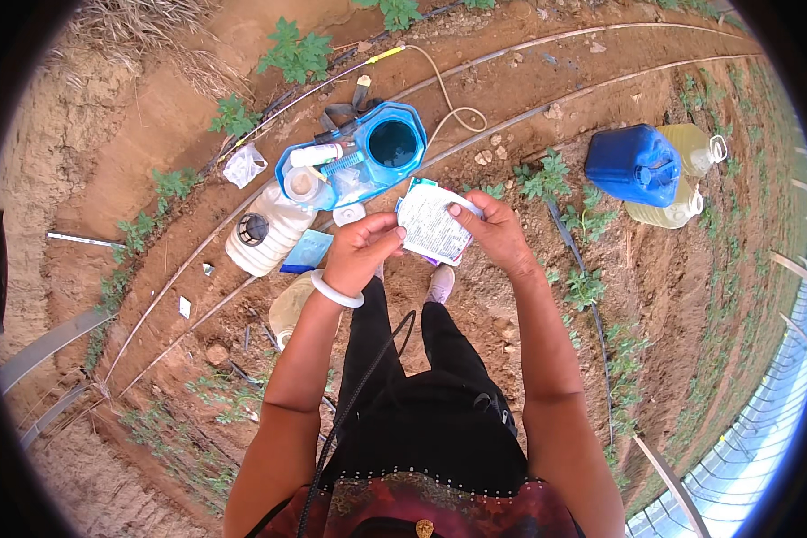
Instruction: The person opens several small packets and pours their contents into a blue backpack sprayer. They use a small white scoop to transfer powder from the packets into the sprayer, repeating the process with multiple packets.
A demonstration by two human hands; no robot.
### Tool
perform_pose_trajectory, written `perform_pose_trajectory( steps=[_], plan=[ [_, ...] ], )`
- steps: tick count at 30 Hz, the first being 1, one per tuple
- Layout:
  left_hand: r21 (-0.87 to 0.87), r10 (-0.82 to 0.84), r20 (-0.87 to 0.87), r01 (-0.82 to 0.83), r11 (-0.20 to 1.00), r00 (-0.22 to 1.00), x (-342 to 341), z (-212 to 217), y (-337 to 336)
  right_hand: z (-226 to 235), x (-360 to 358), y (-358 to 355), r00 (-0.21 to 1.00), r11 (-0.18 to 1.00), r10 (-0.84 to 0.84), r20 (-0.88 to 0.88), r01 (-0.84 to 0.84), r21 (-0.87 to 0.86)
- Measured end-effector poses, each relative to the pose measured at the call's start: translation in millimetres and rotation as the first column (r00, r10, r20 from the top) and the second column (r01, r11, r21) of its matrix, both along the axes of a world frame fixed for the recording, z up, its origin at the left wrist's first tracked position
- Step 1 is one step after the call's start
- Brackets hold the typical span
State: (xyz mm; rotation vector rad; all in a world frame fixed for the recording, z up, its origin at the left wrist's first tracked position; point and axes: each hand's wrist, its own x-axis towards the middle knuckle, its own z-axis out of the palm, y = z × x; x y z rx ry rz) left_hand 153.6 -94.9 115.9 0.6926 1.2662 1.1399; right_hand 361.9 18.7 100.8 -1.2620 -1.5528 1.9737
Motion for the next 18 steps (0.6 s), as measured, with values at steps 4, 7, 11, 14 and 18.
perform_pose_trajectory(
  steps=[4, 7, 11, 14, 18],
  plan=[
    [-0.056, 0.010, -0.126, -0.017, 0.998, 0.992, 1.4, -4.5, 2.0, -10.7, -0.4, -5.1, 0.999, 0.996, -0.037, 0.027, 0.035, 0.076],
    [-0.071, 0.040, -0.108, -0.048, 0.996, 0.993, -0.1, -9.7, 3.3, -7.8, -4.9, -8.9, 0.995, 0.991, -0.057, 0.085, 0.046, 0.124],
    [-0.126, 0.071, -0.017, -0.073, 0.989, 0.997, 0.8, -5.9, 7.2, -8.9, -6.9, -12.4, 0.991, 0.988, -0.082, 0.103, 0.067, 0.138],
    [-0.133, 0.115, 0.043, -0.109, 0.985, 0.992, 1.9, -9.1, 7.7, -4.9, -9.5, -13.2, 0.988, 0.989, -0.081, 0.132, 0.064, 0.130],
    [-0.170, 0.200, 0.137, -0.176, 0.970, 0.970, -2.3, -9.0, 5.7, 0.5, -14.3, -14.3, 0.984, 0.986, -0.118, 0.135, 0.101, 0.132]
  ],
)
